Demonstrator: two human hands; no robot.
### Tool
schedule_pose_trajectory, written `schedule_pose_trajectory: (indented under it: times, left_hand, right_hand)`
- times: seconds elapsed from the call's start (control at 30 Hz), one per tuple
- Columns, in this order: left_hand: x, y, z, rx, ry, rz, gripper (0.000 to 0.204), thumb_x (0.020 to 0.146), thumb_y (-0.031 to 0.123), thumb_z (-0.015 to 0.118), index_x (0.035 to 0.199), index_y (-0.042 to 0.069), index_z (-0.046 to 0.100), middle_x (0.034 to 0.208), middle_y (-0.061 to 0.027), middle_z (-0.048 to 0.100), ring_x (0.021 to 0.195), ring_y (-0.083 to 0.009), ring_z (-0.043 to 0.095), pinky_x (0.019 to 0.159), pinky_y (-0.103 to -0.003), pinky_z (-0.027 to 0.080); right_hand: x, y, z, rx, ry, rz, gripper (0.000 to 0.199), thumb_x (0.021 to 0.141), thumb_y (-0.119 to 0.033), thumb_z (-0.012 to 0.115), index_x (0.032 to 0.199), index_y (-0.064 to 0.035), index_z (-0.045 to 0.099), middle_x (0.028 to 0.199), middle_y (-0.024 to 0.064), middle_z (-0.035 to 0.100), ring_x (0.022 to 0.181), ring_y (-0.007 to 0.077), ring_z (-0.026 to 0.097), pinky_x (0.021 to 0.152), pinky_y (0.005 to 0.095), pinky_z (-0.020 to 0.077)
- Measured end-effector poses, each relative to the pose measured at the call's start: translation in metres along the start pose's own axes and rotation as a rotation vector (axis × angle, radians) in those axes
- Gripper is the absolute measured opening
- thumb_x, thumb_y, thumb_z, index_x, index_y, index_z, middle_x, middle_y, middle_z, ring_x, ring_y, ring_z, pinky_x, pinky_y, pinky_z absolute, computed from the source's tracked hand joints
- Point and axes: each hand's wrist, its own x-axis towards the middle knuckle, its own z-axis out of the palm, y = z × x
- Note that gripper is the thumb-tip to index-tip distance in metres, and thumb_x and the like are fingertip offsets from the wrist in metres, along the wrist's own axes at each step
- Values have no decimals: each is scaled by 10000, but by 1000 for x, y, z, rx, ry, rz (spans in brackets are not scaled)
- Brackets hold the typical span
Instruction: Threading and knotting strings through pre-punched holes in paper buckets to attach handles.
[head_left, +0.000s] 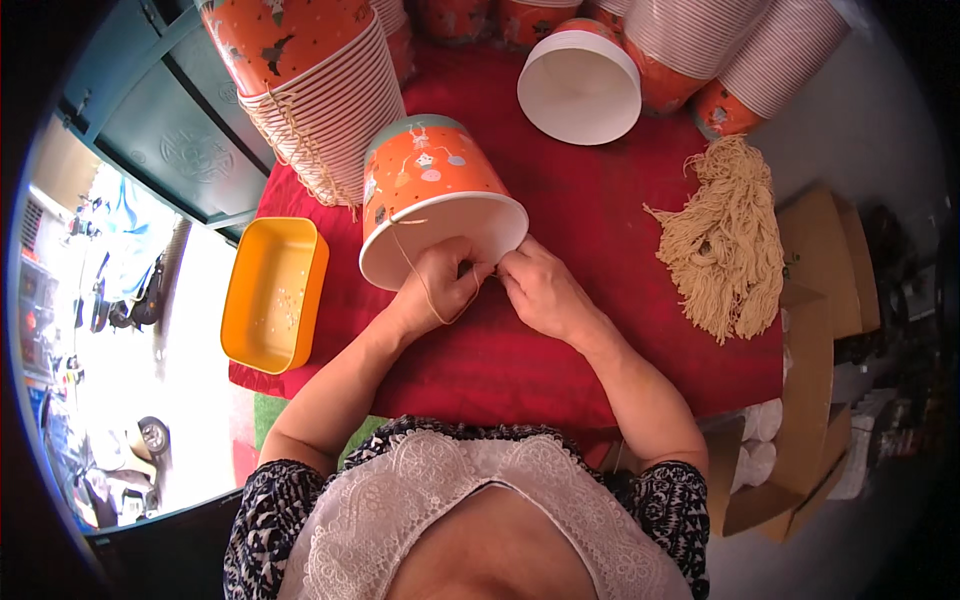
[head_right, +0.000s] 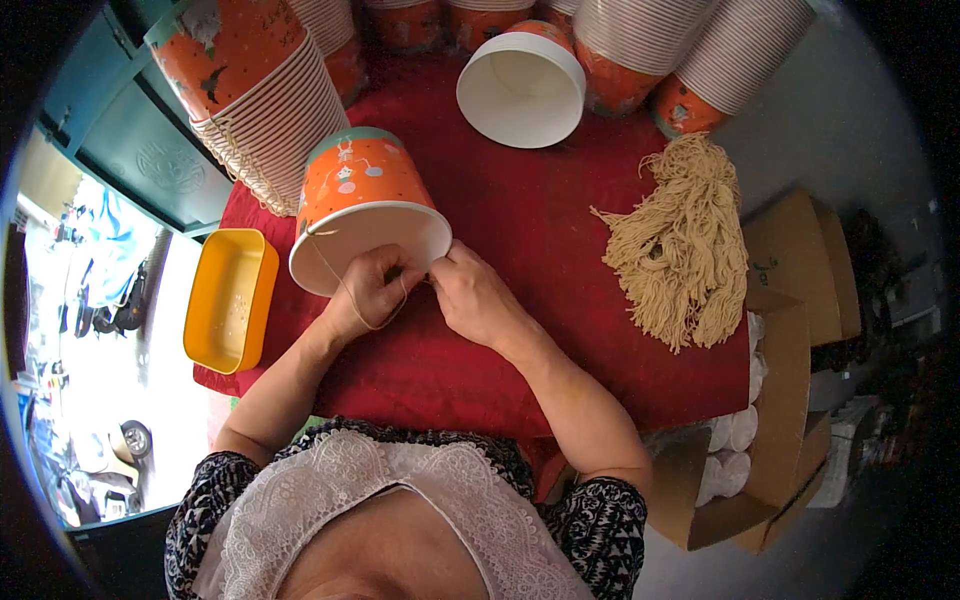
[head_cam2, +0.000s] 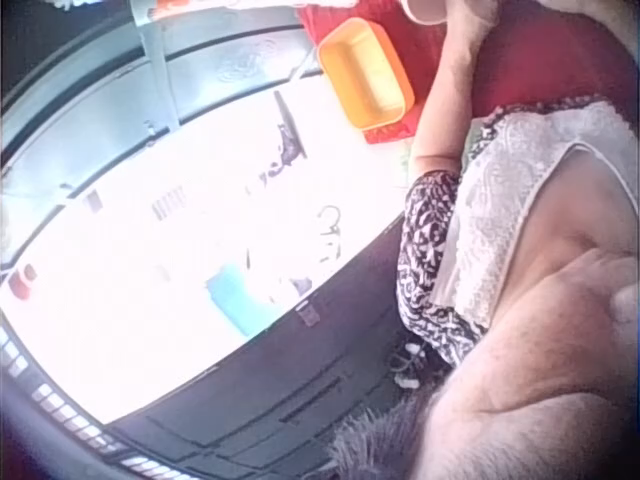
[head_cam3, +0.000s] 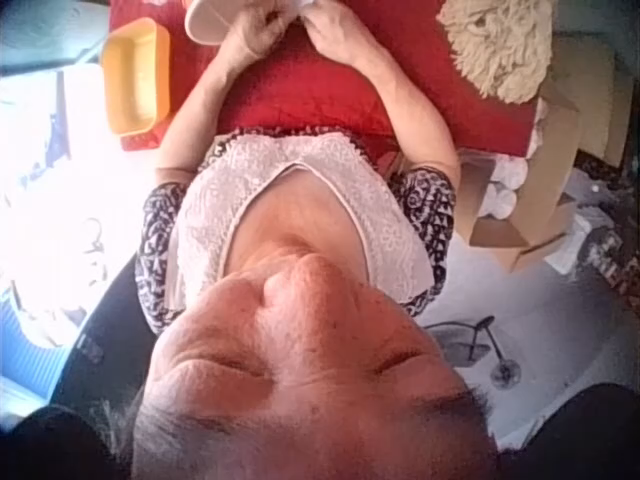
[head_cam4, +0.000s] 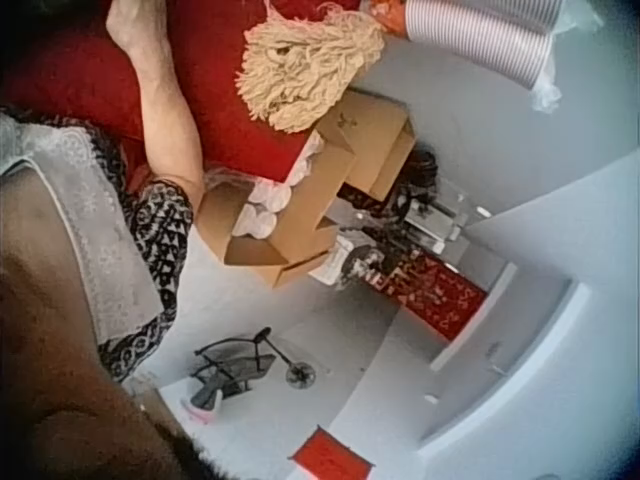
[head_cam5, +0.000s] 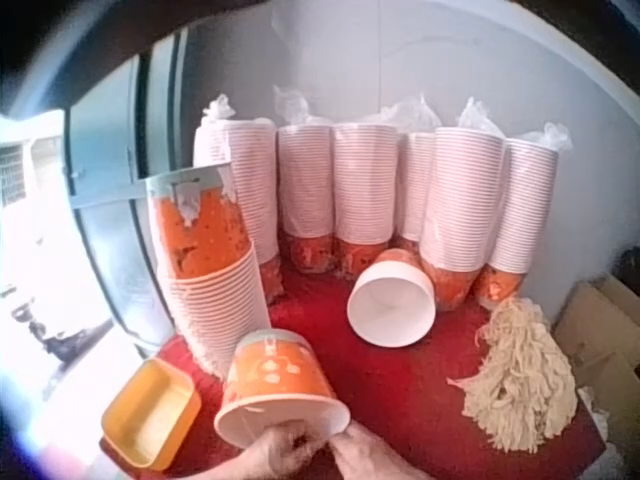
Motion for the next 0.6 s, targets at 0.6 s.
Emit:
schedule_pose_trajectory:
  times: [0.6]
  left_hand:
    - [-4, -4, 18, 319, 84, 121, 94, 775, 13, 640, 849, 2, 582, 857, -182, 607, 814, -373, 604, 713, -421, 489]
  right_hand:
    - [4, -5, -4, 227, 122, 333, 79, 862, -26, 588, 891, 43, 614, 855, 138, 641, 668, 215, 630, 589, 343, 511]
